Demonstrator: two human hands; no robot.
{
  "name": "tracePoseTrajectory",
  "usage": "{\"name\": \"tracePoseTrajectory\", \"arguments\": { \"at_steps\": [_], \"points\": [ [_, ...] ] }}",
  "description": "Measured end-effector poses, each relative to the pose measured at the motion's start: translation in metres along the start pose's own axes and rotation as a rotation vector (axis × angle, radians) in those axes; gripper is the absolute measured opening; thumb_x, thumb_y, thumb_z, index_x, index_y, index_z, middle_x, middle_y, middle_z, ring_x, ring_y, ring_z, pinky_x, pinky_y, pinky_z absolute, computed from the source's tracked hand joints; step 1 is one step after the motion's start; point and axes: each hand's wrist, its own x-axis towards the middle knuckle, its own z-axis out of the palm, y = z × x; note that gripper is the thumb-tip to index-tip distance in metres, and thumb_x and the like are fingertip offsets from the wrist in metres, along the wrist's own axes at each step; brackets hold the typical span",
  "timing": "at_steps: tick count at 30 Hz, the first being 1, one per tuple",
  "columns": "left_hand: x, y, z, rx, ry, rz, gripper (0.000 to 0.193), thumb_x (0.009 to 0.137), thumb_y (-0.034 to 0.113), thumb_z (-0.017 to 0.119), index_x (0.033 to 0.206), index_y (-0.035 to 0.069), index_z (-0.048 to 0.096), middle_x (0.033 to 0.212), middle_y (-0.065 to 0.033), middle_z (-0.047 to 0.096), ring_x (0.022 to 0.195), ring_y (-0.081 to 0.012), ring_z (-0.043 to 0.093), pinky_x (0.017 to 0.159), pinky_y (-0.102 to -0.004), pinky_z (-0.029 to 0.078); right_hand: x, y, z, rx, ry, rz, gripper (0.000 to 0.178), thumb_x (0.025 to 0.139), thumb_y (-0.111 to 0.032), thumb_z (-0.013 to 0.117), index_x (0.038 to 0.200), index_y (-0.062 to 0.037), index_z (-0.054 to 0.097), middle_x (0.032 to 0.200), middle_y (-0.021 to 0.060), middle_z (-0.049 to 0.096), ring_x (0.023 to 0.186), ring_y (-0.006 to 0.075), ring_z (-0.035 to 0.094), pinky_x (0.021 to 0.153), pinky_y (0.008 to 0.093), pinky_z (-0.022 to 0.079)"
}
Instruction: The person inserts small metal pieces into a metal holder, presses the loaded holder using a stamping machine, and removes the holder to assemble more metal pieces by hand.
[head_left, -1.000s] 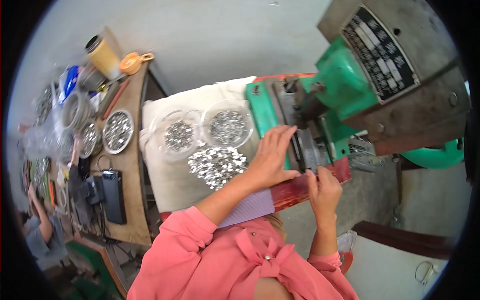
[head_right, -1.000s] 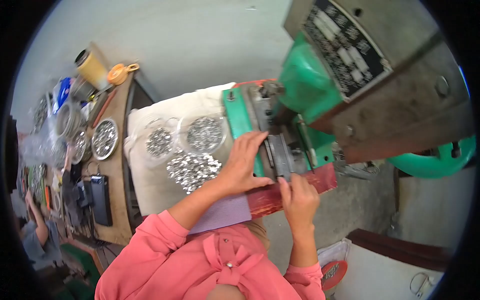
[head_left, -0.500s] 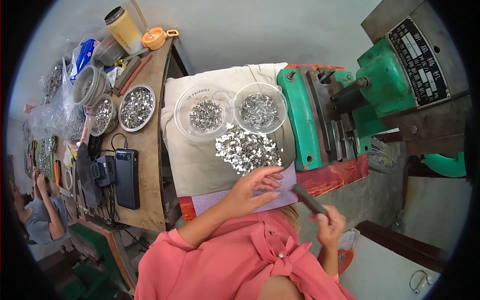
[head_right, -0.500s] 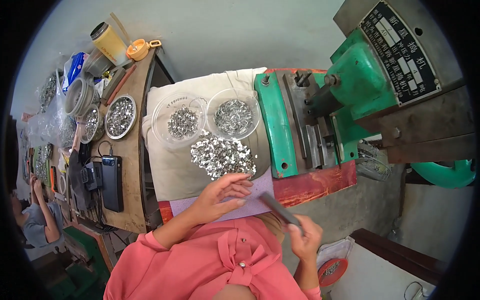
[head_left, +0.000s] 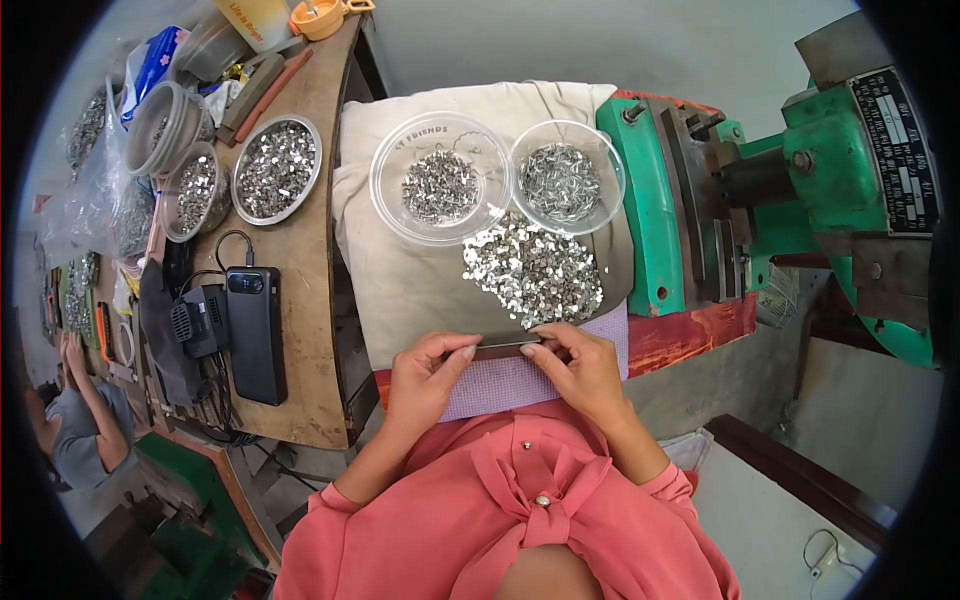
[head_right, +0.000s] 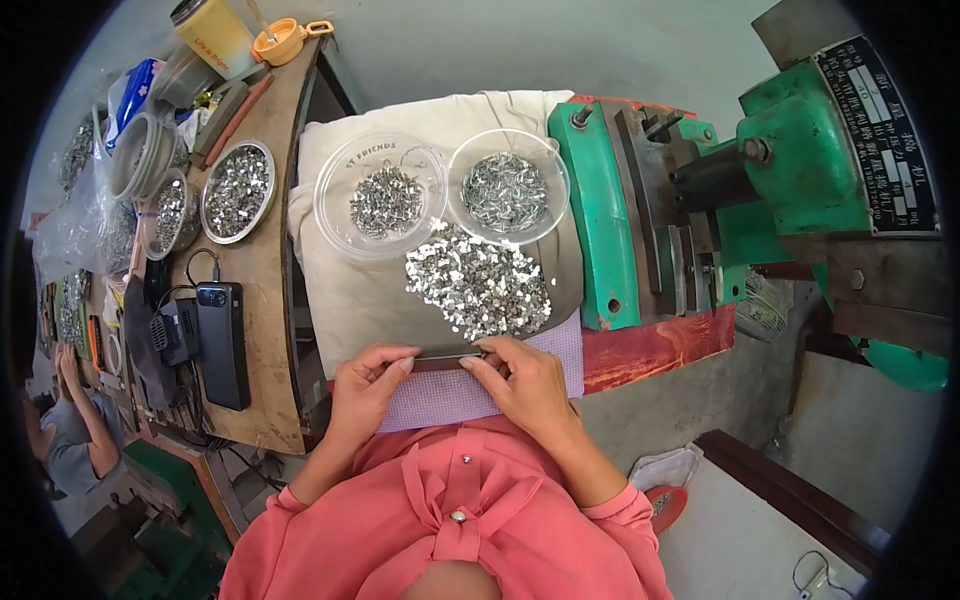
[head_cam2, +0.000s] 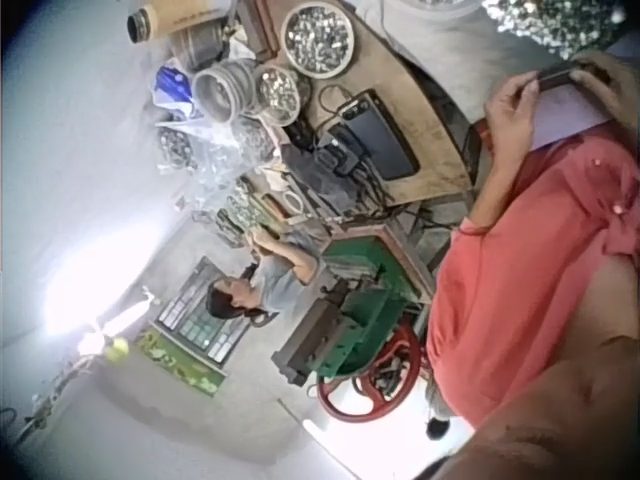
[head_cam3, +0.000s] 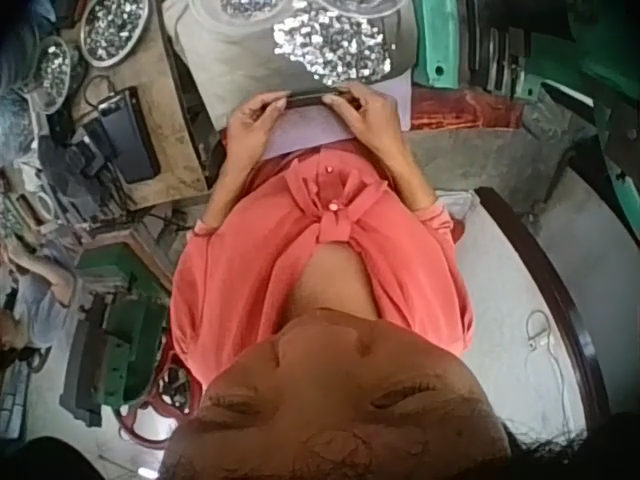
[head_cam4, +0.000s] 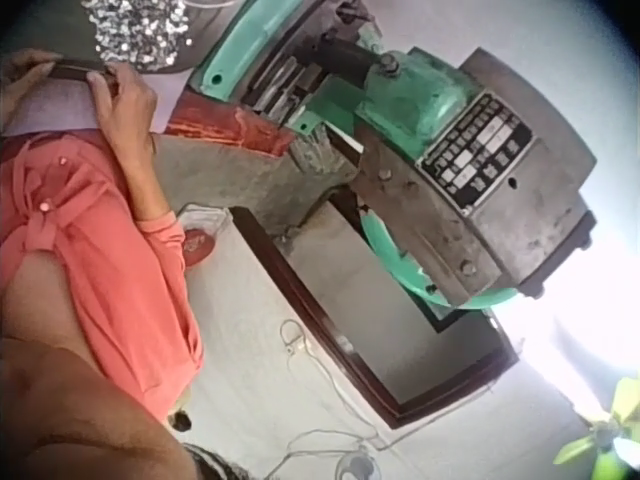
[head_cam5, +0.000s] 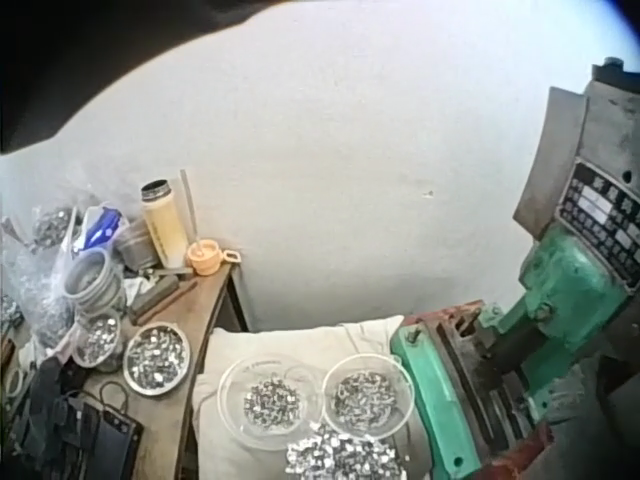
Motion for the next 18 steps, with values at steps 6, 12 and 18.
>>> {"name": "tracePoseTrajectory", "arguments": {
  "at_steps": [6, 12, 18],
  "points": [
    [0.004, 0.007, -0.004, 0.062, 0.018, -0.072, 0.018, 0.096, 0.005, 0.064, 0.111, 0.000, 0.073, 0.096, -0.0050, 0.068, 0.084, -0.0088, 0.063, 0.075, -0.0233, 0.051, -0.003, -0.019, 0.007, -0.204, 0.168, -0.120, 0.029, 0.080, -0.021, 0.082, 0.103, -0.0063, 0.071, 0.086, 0.0061, 0.065, 0.063, 0.0211, 0.064, 0.056, 0.0327, 0.052],
    [0.006, 0.007, -0.012, 0.026, -0.056, -0.139, 0.020, 0.098, 0.010, 0.064, 0.114, 0.000, 0.071, 0.102, -0.0054, 0.070, 0.089, -0.0093, 0.065, 0.076, -0.0239, 0.053, 0.008, -0.023, 0.016, -0.326, 0.087, -0.486, 0.032, 0.075, -0.016, 0.081, 0.105, -0.0094, 0.070, 0.095, 0.0043, 0.062, 0.075, 0.0214, 0.066, 0.064, 0.0338, 0.054],
    [0.009, 0.018, -0.015, -0.099, -0.081, -0.190, 0.038, 0.106, 0.026, 0.052, 0.126, -0.004, 0.063, 0.113, -0.0099, 0.069, 0.101, -0.0139, 0.065, 0.087, -0.0298, 0.057, 0.012, -0.020, 0.010, -0.303, 0.078, -0.547, 0.030, 0.071, -0.012, 0.084, 0.100, -0.0094, 0.074, 0.091, 0.0037, 0.065, 0.071, 0.0196, 0.065, 0.061, 0.0322, 0.054]
  ]
}}
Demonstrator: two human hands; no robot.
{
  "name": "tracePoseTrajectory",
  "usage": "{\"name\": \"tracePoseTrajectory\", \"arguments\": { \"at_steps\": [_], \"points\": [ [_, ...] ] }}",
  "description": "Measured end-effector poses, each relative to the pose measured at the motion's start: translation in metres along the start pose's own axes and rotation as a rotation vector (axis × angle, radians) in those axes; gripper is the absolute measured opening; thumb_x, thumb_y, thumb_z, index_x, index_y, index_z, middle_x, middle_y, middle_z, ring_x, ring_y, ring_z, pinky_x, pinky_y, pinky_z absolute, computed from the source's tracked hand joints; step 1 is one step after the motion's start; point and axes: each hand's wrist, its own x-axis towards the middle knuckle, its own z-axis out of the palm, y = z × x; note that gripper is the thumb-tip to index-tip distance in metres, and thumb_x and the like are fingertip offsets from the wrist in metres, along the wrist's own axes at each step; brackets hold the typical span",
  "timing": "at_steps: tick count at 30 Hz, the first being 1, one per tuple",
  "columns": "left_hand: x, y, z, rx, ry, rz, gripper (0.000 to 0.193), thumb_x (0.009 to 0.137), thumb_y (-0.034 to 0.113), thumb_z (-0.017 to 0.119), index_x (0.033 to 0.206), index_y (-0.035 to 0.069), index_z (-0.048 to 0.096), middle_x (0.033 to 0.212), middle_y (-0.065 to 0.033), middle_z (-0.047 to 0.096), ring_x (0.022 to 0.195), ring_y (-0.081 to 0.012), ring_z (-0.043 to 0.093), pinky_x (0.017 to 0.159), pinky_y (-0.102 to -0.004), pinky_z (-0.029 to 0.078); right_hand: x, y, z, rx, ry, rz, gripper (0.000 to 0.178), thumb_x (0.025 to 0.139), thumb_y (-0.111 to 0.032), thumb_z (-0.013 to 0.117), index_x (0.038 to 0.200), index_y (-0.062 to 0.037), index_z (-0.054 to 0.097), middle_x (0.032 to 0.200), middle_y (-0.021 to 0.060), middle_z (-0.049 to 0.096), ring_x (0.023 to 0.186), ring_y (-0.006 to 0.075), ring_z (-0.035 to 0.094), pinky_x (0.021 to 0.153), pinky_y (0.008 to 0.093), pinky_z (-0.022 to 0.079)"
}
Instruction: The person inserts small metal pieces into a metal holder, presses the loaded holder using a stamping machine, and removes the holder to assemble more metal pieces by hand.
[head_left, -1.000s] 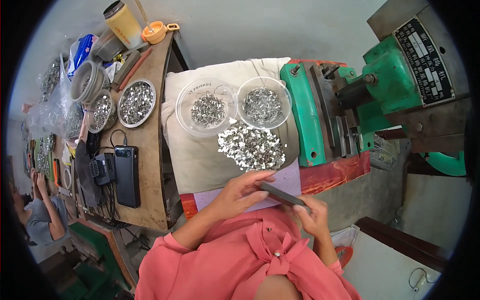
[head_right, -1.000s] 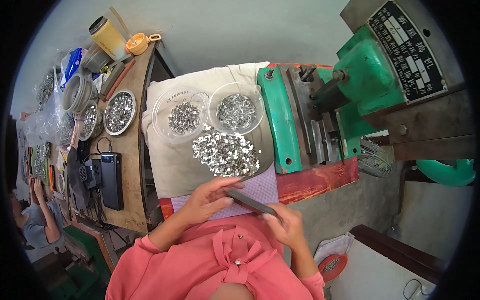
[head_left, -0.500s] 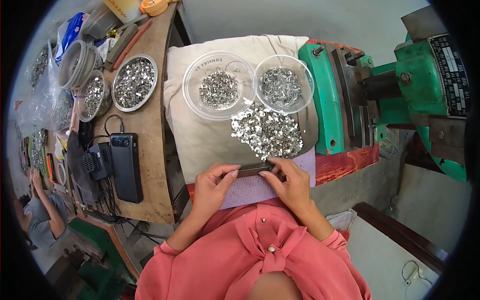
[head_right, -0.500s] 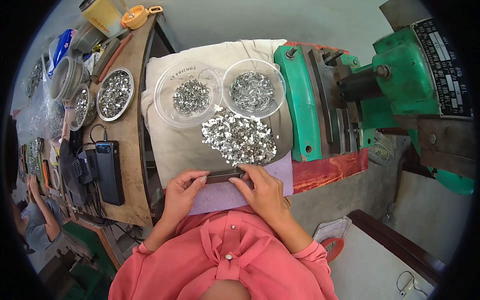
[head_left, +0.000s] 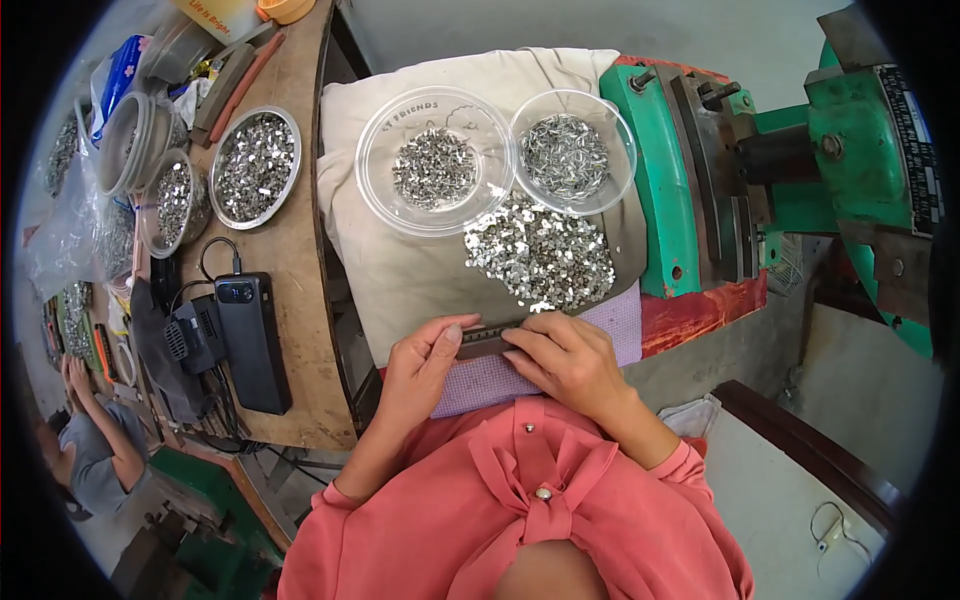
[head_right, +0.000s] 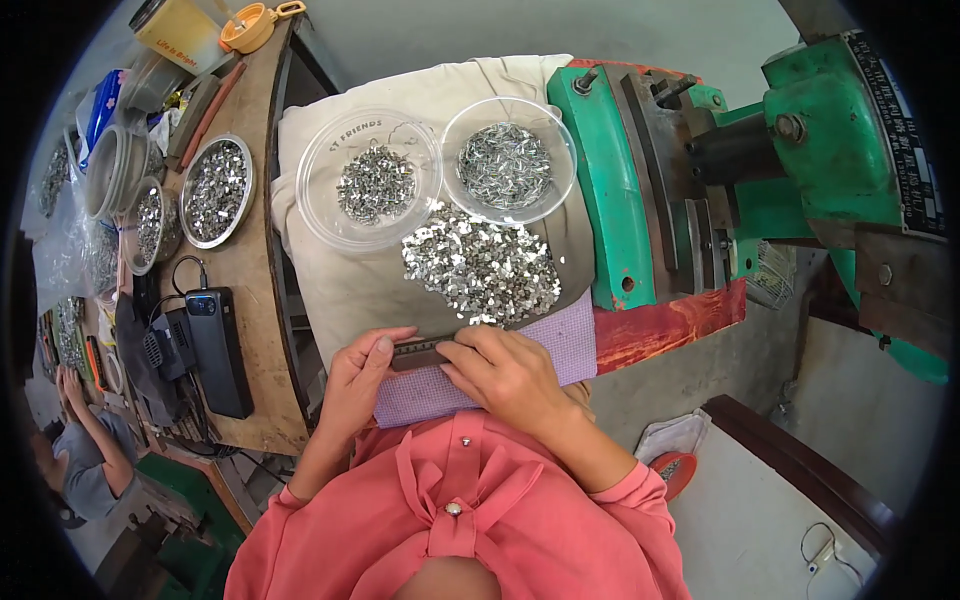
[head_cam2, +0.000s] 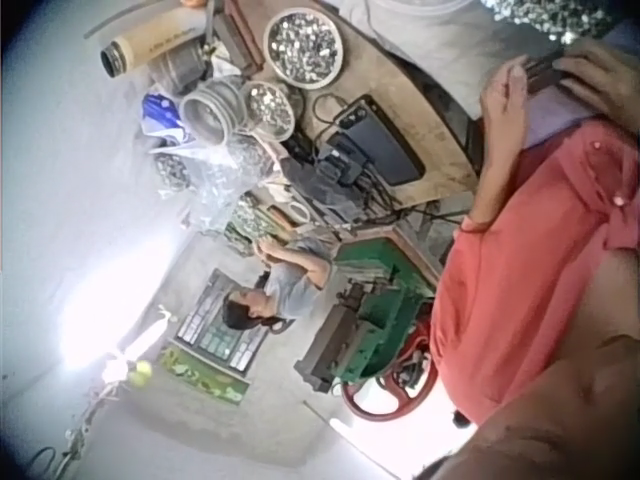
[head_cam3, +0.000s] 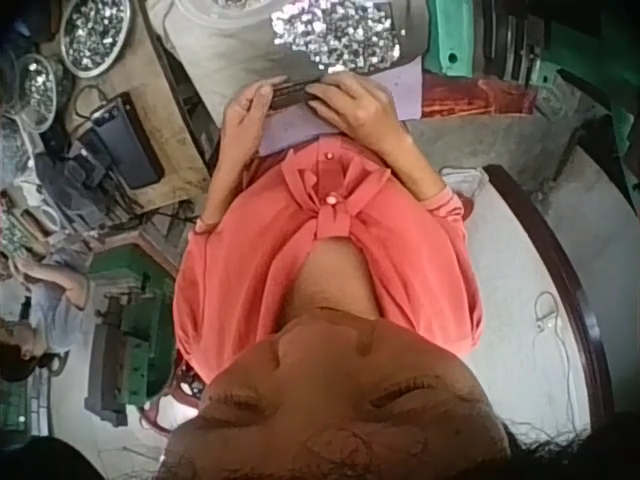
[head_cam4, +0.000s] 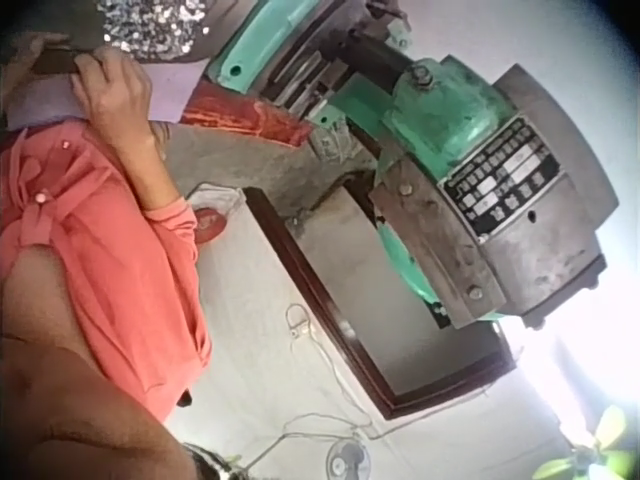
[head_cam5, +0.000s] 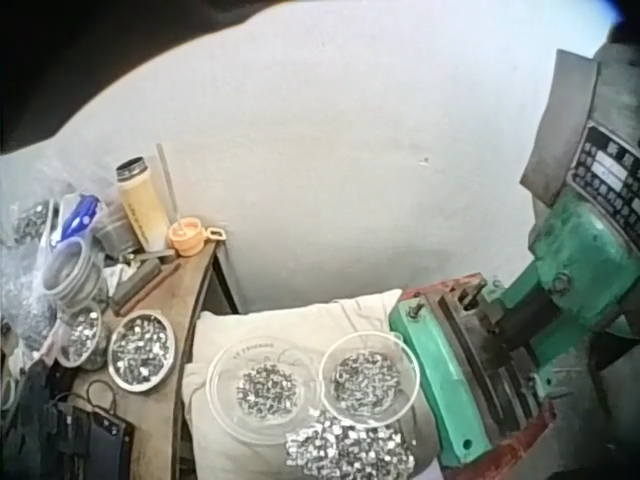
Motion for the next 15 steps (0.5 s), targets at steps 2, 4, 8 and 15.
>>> {"name": "tracePoseTrajectory", "arguments": {
  "at_steps": [2, 4, 8, 15],
  "points": [
    [-0.001, 0.006, -0.003, 0.095, -0.022, -0.075, 0.045, 0.108, 0.032, 0.045, 0.129, -0.005, 0.059, 0.117, -0.0117, 0.067, 0.106, -0.0156, 0.064, 0.090, -0.0318, 0.058, -0.007, 0.000, -0.011, 0.005, -0.008, 0.005, 0.030, 0.071, -0.012, 0.084, 0.099, -0.0096, 0.074, 0.091, 0.0040, 0.065, 0.071, 0.0200, 0.065, 0.061, 0.0323, 0.054],
    [0.001, 0.001, -0.004, 0.040, -0.025, -0.063, 0.046, 0.108, 0.033, 0.044, 0.129, -0.006, 0.059, 0.118, -0.0128, 0.066, 0.107, -0.0167, 0.064, 0.091, -0.0328, 0.058, -0.021, 0.004, -0.026, 0.006, -0.012, 0.012, 0.029, 0.071, -0.011, 0.084, 0.099, -0.0097, 0.074, 0.091, 0.0043, 0.065, 0.071, 0.0203, 0.066, 0.061, 0.0325, 0.054],
    [0.003, 0.004, -0.003, -0.054, -0.019, -0.076, 0.050, 0.109, 0.035, 0.041, 0.128, -0.009, 0.057, 0.120, -0.0162, 0.064, 0.110, -0.0200, 0.063, 0.092, -0.0351, 0.058, -0.061, 0.029, -0.055, -0.093, -0.011, 0.253, 0.028, 0.073, -0.006, 0.082, 0.099, -0.0077, 0.074, 0.093, 0.0055, 0.065, 0.071, 0.0175, 0.065, 0.061, 0.0302, 0.053],
    [0.005, 0.008, -0.002, -0.039, -0.005, -0.121, 0.053, 0.109, 0.037, 0.039, 0.126, -0.010, 0.057, 0.116, -0.0215, 0.066, 0.104, -0.0235, 0.068, 0.089, -0.0344, 0.059, -0.077, 0.046, -0.065, -0.073, 0.131, 0.524, 0.032, 0.070, -0.006, 0.084, 0.100, -0.0032, 0.074, 0.094, 0.0080, 0.065, 0.072, 0.0174, 0.061, 0.062, 0.0288, 0.051]
  ]
}}
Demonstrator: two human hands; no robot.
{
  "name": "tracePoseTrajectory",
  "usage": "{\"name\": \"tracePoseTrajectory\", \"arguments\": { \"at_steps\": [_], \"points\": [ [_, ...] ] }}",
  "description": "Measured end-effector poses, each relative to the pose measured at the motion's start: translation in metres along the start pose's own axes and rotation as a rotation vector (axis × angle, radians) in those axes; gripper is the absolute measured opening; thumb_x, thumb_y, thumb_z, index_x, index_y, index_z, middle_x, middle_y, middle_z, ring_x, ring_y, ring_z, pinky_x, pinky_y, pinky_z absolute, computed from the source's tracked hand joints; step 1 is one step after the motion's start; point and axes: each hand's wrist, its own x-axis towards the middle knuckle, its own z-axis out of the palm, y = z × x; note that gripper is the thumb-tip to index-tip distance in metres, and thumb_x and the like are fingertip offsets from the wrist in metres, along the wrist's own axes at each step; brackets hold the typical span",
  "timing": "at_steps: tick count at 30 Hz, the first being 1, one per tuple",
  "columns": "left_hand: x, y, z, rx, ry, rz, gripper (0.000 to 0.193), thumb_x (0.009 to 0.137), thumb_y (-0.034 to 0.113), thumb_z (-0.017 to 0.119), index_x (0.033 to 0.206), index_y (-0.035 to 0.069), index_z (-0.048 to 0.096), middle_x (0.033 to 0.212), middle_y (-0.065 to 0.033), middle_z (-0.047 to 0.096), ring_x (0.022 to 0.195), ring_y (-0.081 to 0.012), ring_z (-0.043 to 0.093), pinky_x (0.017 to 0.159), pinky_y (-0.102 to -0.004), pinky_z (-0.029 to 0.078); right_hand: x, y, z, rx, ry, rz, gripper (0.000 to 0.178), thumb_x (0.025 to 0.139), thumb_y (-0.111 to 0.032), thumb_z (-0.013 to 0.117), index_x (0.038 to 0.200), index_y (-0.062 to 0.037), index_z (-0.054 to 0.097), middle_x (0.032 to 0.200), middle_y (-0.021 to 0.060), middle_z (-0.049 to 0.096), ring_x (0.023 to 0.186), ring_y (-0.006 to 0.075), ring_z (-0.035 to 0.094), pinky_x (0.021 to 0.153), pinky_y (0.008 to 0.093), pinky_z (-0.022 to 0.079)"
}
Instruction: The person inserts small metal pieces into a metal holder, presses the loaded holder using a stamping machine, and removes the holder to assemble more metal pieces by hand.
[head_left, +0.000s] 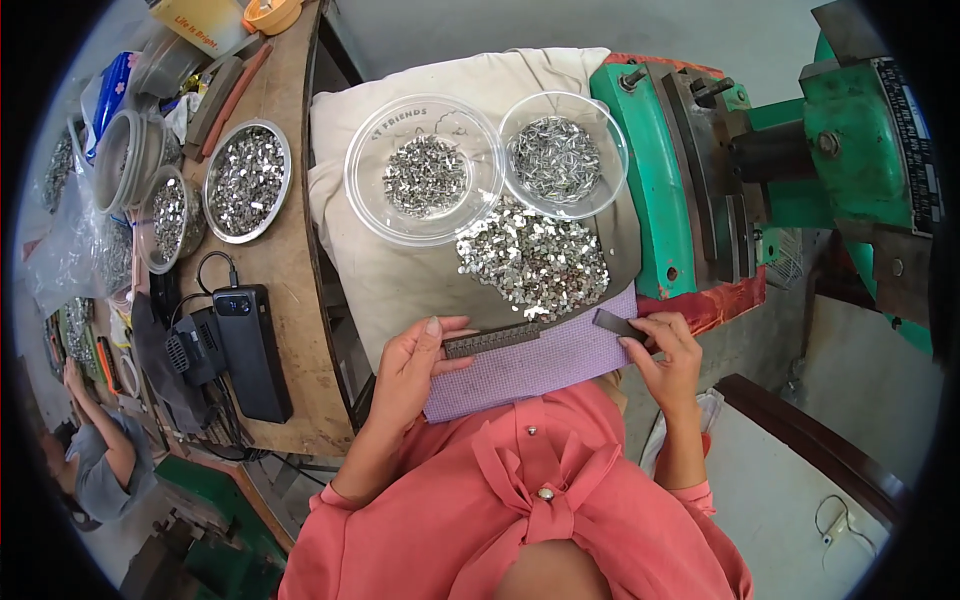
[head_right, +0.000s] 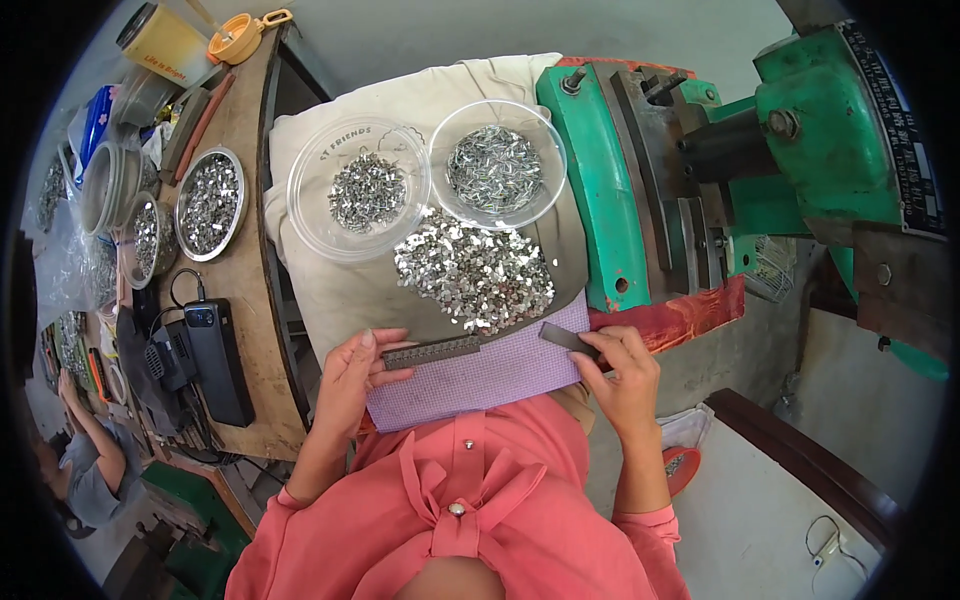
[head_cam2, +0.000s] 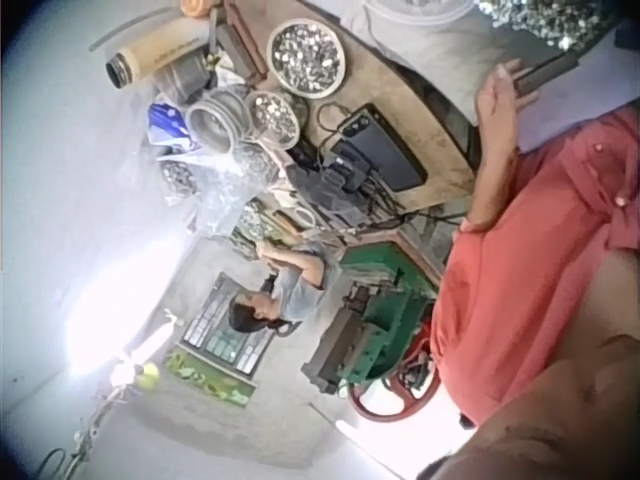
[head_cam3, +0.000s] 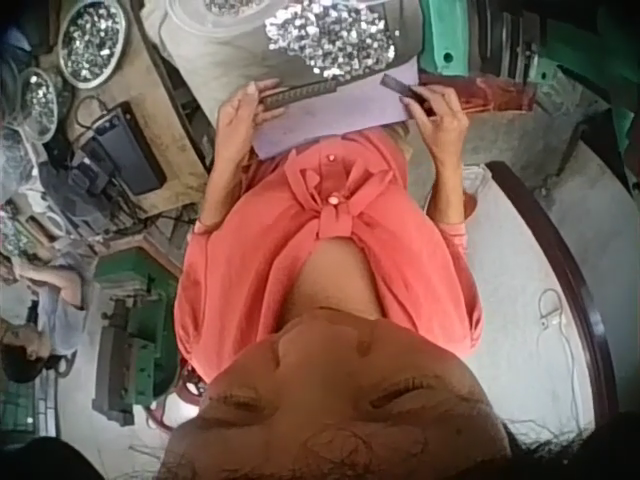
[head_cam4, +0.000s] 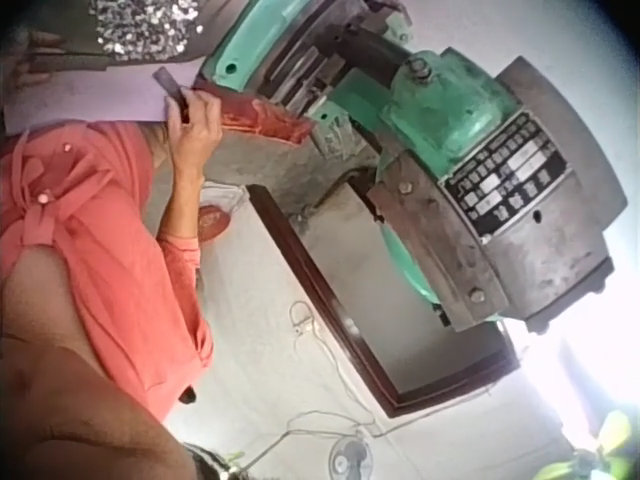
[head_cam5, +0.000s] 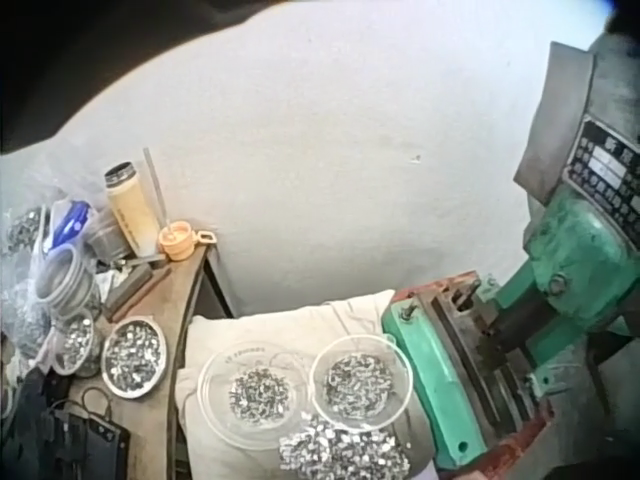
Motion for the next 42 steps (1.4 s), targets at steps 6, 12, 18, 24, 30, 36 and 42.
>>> {"name": "tracePoseTrajectory", "arguments": {
  "at_steps": [6, 12, 18, 24, 30, 36, 42],
  "points": [
    [0.003, -0.002, -0.001, 0.001, 0.015, 0.003, 0.055, 0.109, 0.039, 0.039, 0.126, -0.010, 0.056, 0.116, -0.0217, 0.067, 0.103, -0.0240, 0.069, 0.087, -0.0343, 0.060, 0.033, -0.053, 0.027, -0.010, -0.056, -0.378, 0.039, 0.070, -0.024, 0.086, 0.104, -0.0085, 0.073, 0.098, 0.0065, 0.065, 0.088, 0.0264, 0.061, 0.077, 0.0388, 0.050],
    [0.003, -0.004, -0.002, -0.066, 0.018, 0.016, 0.054, 0.108, 0.039, 0.040, 0.126, -0.010, 0.056, 0.115, -0.0214, 0.067, 0.104, -0.0241, 0.069, 0.087, -0.0337, 0.060, 0.051, -0.082, 0.071, 0.009, -0.274, -0.579, 0.042, 0.073, -0.022, 0.079, 0.112, -0.0115, 0.067, 0.104, 0.0022, 0.060, 0.104, 0.0243, 0.055, 0.090, 0.0399, 0.043],
    [-0.002, 0.000, -0.006, 0.005, -0.016, -0.113, 0.045, 0.109, 0.032, 0.040, 0.125, -0.007, 0.058, 0.100, -0.0141, 0.066, 0.082, -0.0173, 0.068, 0.075, -0.0308, 0.061, 0.051, -0.083, 0.074, -0.003, -0.318, -0.680, 0.035, 0.073, -0.018, 0.078, 0.106, -0.0123, 0.069, 0.100, 0.0007, 0.061, 0.101, 0.0225, 0.057, 0.089, 0.0383, 0.040],
    [-0.009, 0.009, -0.016, -0.151, -0.274, -0.366, 0.035, 0.107, 0.029, 0.049, 0.116, -0.003, 0.062, 0.088, -0.0093, 0.067, 0.071, -0.0144, 0.065, 0.064, -0.0258, 0.055, 0.049, -0.097, 0.057, -0.108, -0.256, -0.777, 0.038, 0.071, -0.021, 0.078, 0.108, -0.0160, 0.070, 0.102, -0.0031, 0.061, 0.104, 0.0189, 0.056, 0.090, 0.0376, 0.038],
    [-0.017, 0.032, -0.013, -0.158, -0.268, -0.252, 0.035, 0.107, 0.026, 0.050, 0.121, -0.002, 0.063, 0.089, -0.0053, 0.068, 0.073, -0.0099, 0.061, 0.065, -0.0222, 0.050, 0.055, -0.113, 0.038, -0.060, -0.039, -0.690, 0.037, 0.072, -0.027, 0.076, 0.108, -0.0212, 0.072, 0.106, -0.0049, 0.062, 0.109, 0.0204, 0.051, 0.091, 0.0383, 0.036],
    [-0.013, 0.087, -0.009, -0.084, -0.092, -0.023, 0.040, 0.105, 0.027, 0.053, 0.128, -0.004, 0.062, 0.085, -0.0061, 0.068, 0.069, -0.0088, 0.058, 0.061, -0.0222, 0.049, 0.053, -0.095, 0.022, -0.089, 0.151, -0.599, 0.036, 0.067, -0.031, 0.087, 0.099, -0.0214, 0.076, 0.107, -0.0028, 0.065, 0.111, 0.0270, 0.046, 0.093, 0.0404, 0.035],
    [0.034, 0.112, 0.002, 0.466, 0.232, 0.529, 0.030, 0.101, 0.017, 0.059, 0.122, -0.002, 0.067, 0.084, -0.0062, 0.069, 0.067, -0.0111, 0.060, 0.058, -0.0268, 0.046, 0.040, -0.081, 0.024, -0.122, 0.145, -0.549, 0.030, 0.068, -0.026, 0.086, 0.095, -0.0198, 0.077, 0.101, -0.0017, 0.066, 0.110, 0.0275, 0.047, 0.094, 0.0392, 0.036]
  ]
}}
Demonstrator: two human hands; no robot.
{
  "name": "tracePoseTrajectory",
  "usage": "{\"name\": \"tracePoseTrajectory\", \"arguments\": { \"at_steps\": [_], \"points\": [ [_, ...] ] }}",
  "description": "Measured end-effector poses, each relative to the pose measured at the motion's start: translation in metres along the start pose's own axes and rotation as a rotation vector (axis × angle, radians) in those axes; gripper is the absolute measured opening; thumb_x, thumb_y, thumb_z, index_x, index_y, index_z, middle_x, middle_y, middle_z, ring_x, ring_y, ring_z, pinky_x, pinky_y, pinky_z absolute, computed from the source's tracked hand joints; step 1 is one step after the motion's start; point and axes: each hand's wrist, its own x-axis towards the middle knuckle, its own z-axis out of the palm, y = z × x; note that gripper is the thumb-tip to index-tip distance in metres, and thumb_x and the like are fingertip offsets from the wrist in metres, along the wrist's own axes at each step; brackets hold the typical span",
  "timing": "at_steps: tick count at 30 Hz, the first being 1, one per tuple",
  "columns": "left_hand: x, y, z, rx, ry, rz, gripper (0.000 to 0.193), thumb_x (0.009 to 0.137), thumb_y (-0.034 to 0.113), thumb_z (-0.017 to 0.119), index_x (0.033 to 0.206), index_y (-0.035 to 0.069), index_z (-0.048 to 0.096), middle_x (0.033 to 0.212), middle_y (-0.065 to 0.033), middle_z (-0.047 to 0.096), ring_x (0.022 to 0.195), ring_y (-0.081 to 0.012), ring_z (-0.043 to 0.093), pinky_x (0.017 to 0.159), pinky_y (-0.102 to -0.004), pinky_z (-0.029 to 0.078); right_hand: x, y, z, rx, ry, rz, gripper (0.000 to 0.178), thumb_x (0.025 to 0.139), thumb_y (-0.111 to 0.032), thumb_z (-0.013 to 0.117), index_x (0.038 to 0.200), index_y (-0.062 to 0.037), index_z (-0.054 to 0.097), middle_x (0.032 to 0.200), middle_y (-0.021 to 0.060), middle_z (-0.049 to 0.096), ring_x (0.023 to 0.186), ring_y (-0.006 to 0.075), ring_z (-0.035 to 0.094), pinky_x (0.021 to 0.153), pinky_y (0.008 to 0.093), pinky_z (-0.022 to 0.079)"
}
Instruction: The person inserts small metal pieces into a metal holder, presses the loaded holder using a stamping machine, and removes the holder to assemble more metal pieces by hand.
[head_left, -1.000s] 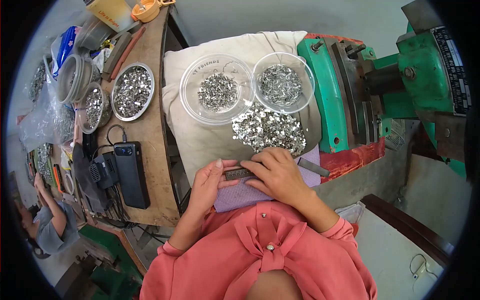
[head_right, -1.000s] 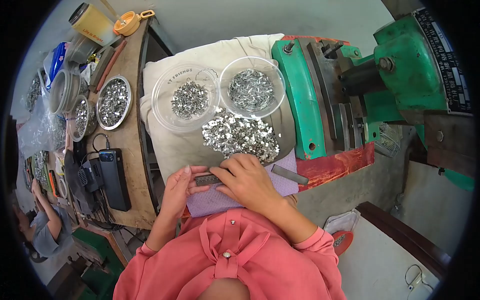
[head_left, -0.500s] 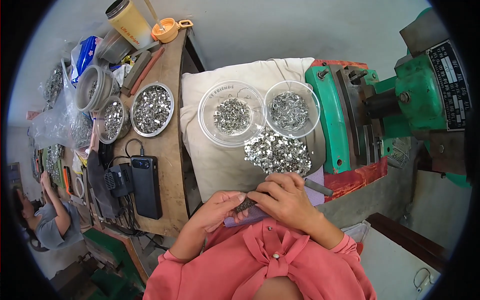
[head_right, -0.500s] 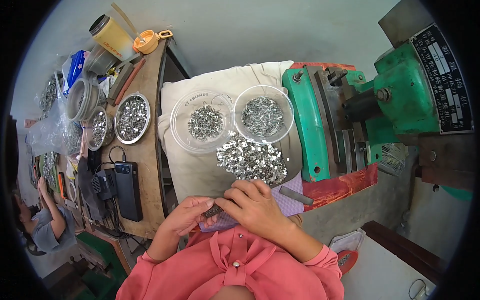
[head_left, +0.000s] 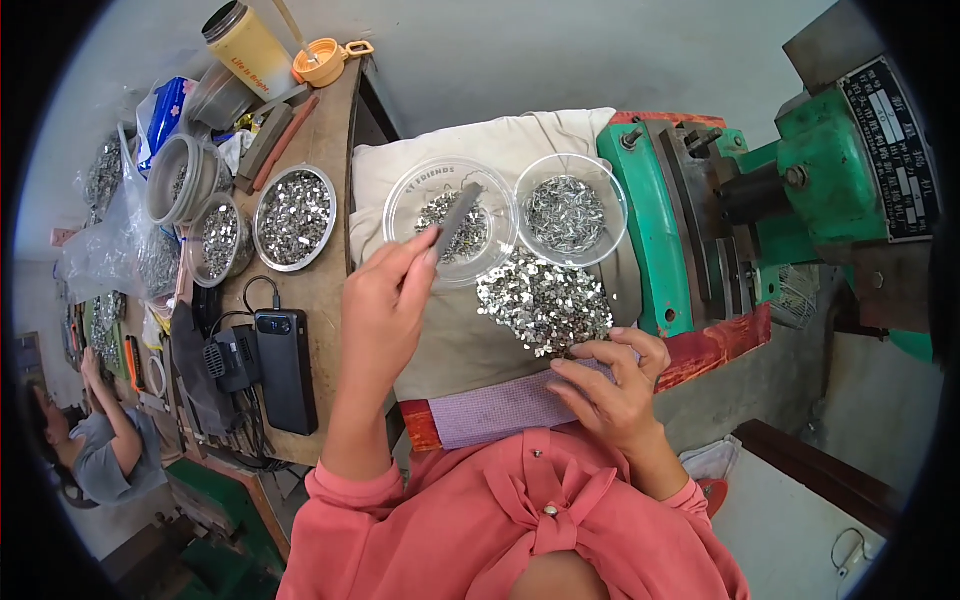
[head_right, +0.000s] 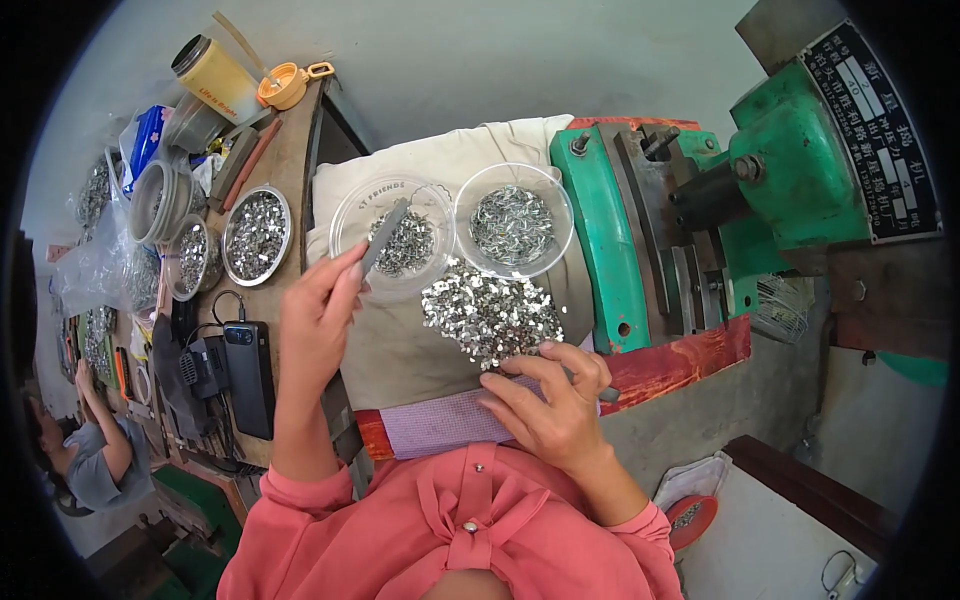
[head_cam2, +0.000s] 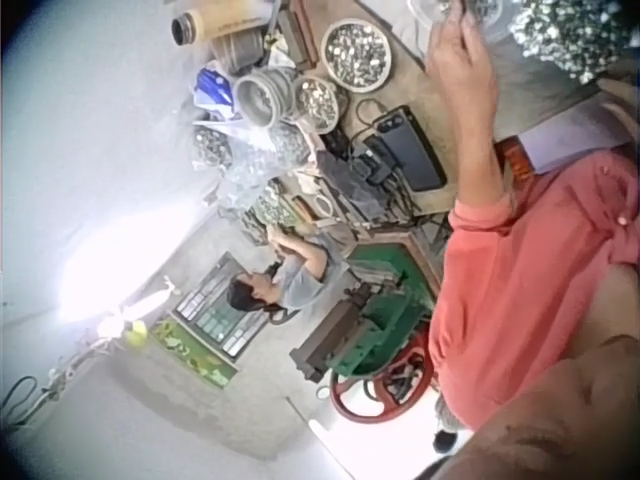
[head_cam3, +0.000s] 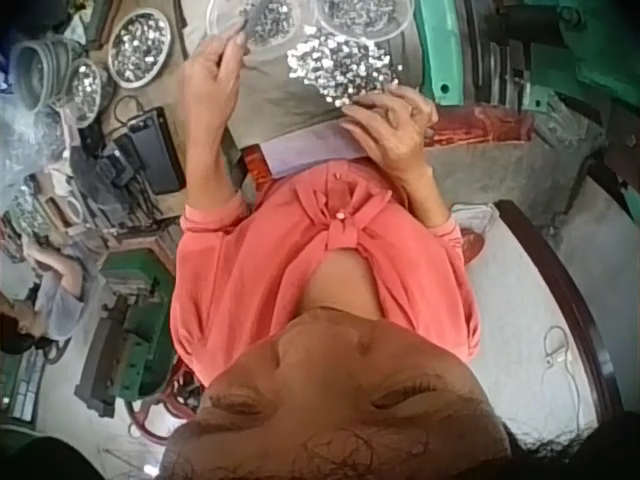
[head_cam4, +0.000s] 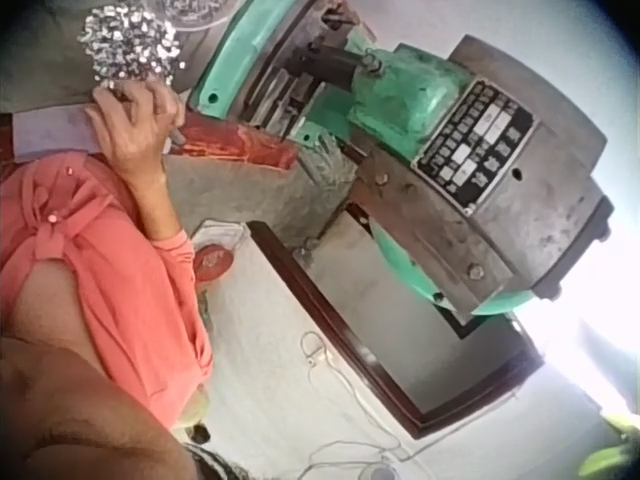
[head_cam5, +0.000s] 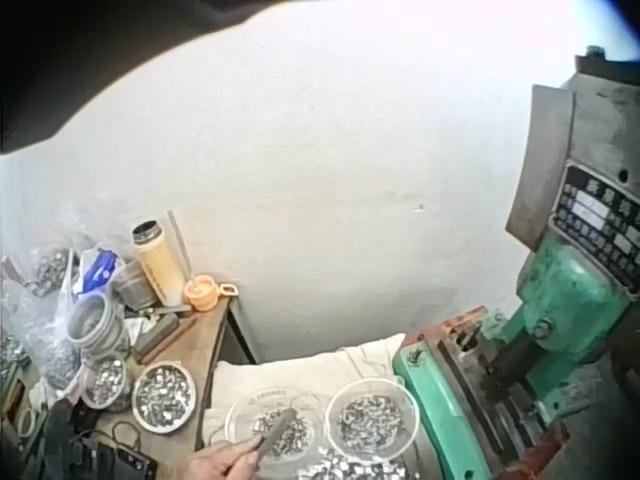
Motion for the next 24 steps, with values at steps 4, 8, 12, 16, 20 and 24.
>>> {"name": "tracePoseTrajectory", "arguments": {
  "at_steps": [4, 8, 12, 16, 20, 24],
  "points": [
    [0.010, -0.007, 0.009, 0.756, 0.174, 0.379, 0.026, 0.097, 0.009, 0.060, 0.119, -0.001, 0.069, 0.082, -0.0119, 0.067, 0.065, -0.0178, 0.061, 0.059, -0.0332, 0.046, -0.010, 0.003, -0.002, -0.024, 0.026, 0.048, 0.026, 0.068, -0.025, 0.085, 0.093, -0.0228, 0.077, 0.101, -0.0060, 0.066, 0.110, 0.0235, 0.050, 0.095, 0.0375, 0.032],
    [0.003, -0.009, 0.003, 0.322, 0.086, 0.118, 0.027, 0.098, 0.011, 0.059, 0.120, -0.002, 0.069, 0.079, -0.0105, 0.067, 0.064, -0.0155, 0.060, 0.059, -0.0302, 0.045, -0.016, 0.007, -0.002, -0.021, 0.067, 0.075, 0.023, 0.069, -0.023, 0.085, 0.090, -0.0223, 0.077, 0.100, -0.0059, 0.066, 0.108, 0.0230, 0.051, 0.094, 0.0379, 0.033],
    [-0.014, -0.012, -0.006, -0.333, -0.139, -0.280, 0.033, 0.103, 0.021, 0.055, 0.122, -0.004, 0.066, 0.080, -0.0046, 0.068, 0.064, -0.0064, 0.057, 0.056, -0.0198, 0.043, -0.016, 0.007, 0.000, -0.001, 0.075, 0.060, 0.022, 0.069, -0.021, 0.085, 0.090, -0.0218, 0.077, 0.099, -0.0060, 0.066, 0.106, 0.0223, 0.052, 0.093, 0.0380, 0.034],
    [-0.045, -0.022, -0.007, -0.554, -0.241, -0.523, 0.034, 0.101, 0.025, 0.058, 0.115, -0.006, 0.065, 0.075, -0.0073, 0.065, 0.056, -0.0076, 0.055, 0.048, -0.0197, 0.040, -0.011, 0.004, 0.002, 0.021, 0.069, 0.037, 0.027, 0.069, -0.022, 0.084, 0.095, -0.0213, 0.077, 0.101, -0.0055, 0.066, 0.105, 0.0223, 0.053, 0.093, 0.0381, 0.034],
    [-0.070, -0.048, 0.003, -0.667, -0.432, -0.785, 0.032, 0.100, 0.022, 0.061, 0.116, -0.006, 0.065, 0.076, -0.0097, 0.066, 0.055, -0.0096, 0.056, 0.046, -0.0205, 0.041, -0.005, -0.001, 0.004, 0.069, -0.013, 0.085, 0.042, 0.070, -0.026, 0.083, 0.111, -0.0201, 0.073, 0.107, -0.0048, 0.064, 0.106, 0.0235, 0.052, 0.093, 0.0387, 0.034],
    [-0.082, -0.063, 0.013, -0.615, -0.594, -0.864, 0.033, 0.104, 0.024, 0.054, 0.121, -0.003, 0.065, 0.079, -0.0045, 0.066, 0.061, -0.0066, 0.056, 0.050, -0.0198, 0.043, -0.014, 0.005, 0.013, 0.108, -0.177, 0.039, 0.040, 0.072, -0.028, 0.081, 0.109, -0.0178, 0.071, 0.107, -0.0039, 0.062, 0.108, 0.0232, 0.052, 0.092, 0.0390, 0.035]
  ]
}}
